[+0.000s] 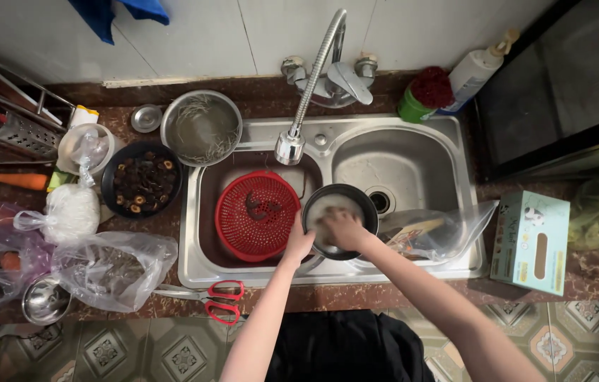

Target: Washing a pot, scooping rice from a container into the pot, and then rinsing the rice with water at the kitchen sink.

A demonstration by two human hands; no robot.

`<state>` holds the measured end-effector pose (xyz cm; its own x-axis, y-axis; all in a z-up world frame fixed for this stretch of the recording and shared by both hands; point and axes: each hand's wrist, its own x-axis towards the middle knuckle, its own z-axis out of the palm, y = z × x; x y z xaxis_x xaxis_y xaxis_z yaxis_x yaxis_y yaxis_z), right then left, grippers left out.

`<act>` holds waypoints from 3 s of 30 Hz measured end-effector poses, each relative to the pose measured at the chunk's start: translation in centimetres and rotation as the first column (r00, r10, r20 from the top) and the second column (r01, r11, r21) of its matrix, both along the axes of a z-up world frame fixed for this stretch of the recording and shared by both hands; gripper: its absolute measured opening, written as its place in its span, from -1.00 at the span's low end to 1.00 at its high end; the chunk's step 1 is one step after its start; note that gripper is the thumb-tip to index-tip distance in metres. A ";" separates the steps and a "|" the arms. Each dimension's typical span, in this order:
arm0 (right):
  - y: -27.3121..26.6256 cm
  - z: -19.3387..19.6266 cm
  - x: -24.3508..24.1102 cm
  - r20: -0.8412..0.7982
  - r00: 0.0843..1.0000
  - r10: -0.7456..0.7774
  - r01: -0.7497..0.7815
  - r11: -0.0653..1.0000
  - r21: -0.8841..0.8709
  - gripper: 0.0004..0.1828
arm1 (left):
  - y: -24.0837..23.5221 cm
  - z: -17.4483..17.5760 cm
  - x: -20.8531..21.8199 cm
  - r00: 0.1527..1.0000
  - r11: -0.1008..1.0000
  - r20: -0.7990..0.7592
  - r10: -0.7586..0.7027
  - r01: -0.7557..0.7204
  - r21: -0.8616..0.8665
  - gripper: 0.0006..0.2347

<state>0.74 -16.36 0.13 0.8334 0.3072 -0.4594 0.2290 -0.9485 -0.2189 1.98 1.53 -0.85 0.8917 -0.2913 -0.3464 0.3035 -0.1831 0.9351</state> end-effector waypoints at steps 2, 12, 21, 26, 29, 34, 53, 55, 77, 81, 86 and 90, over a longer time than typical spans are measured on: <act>-1.6 -0.1 -0.3 0.120 0.986 -0.115 0.091 0.977 0.194 -0.39 | 0.1 -0.6 0.4 1.000 1.000 0.005 -0.008 0.008 0.017 -0.37; 0.4 -6.0 3.5 0.120 0.962 -0.245 0.222 0.959 0.175 -0.60 | -0.5 2.6 -0.2 0.986 0.997 -0.157 0.055 -0.046 0.059 -0.36; 0.5 2.7 2.0 0.131 0.990 -0.054 0.052 0.999 0.014 -0.50 | -0.1 -1.2 -0.7 0.993 0.983 0.118 0.029 -0.050 0.176 -0.32; -2.8 2.3 0.3 0.196 0.955 -0.222 0.085 0.840 0.535 -0.59 | 0.3 -0.2 -1.2 0.990 0.979 0.143 0.020 -0.049 0.200 -0.25; -2.6 5.4 -0.3 0.067 0.918 -0.391 0.274 0.748 0.604 -0.75 | 0.4 -0.7 -1.0 0.989 0.978 0.151 -0.004 -0.028 0.208 -0.22; -1.8 8.5 -0.8 0.055 0.897 -0.438 0.318 0.729 0.606 -0.79 | 0.5 1.0 -0.7 0.990 0.983 0.137 -0.021 -0.005 0.186 -0.25; -6.0 1.7 -3.4 0.094 0.624 -0.776 0.682 0.599 0.420 -0.19 | 0.9 5.7 1.6 0.988 0.960 -0.154 -0.004 0.047 0.278 -0.19; -5.9 1.9 -3.6 0.078 0.622 -0.779 0.691 0.593 0.413 -0.19 | 1.1 4.2 1.3 0.986 0.960 -0.167 0.015 0.033 0.279 -0.16; 0.7 6.2 -2.3 0.761 0.602 -0.242 0.017 0.956 0.291 -0.57 | 16.7 7.6 -8.6 0.771 0.897 0.496 0.400 -0.441 -0.038 -0.30; -1.3 2.1 -0.7 0.555 0.638 -0.534 0.407 0.846 0.346 -0.92 | 23.3 6.8 -15.2 0.767 0.872 0.447 0.461 -0.485 -0.068 -0.32; 2.7 8.2 -3.9 0.757 0.597 -0.264 -0.081 0.920 0.384 -0.43 | 29.3 6.5 -24.9 0.753 0.833 0.389 0.530 -0.548 -0.075 -0.33; 6.3 10.0 -5.3 0.536 0.560 -0.632 -0.069 0.609 0.790 -0.66 | 32.4 5.5 -31.1 0.777 0.787 0.133 0.616 -0.613 -0.068 -0.39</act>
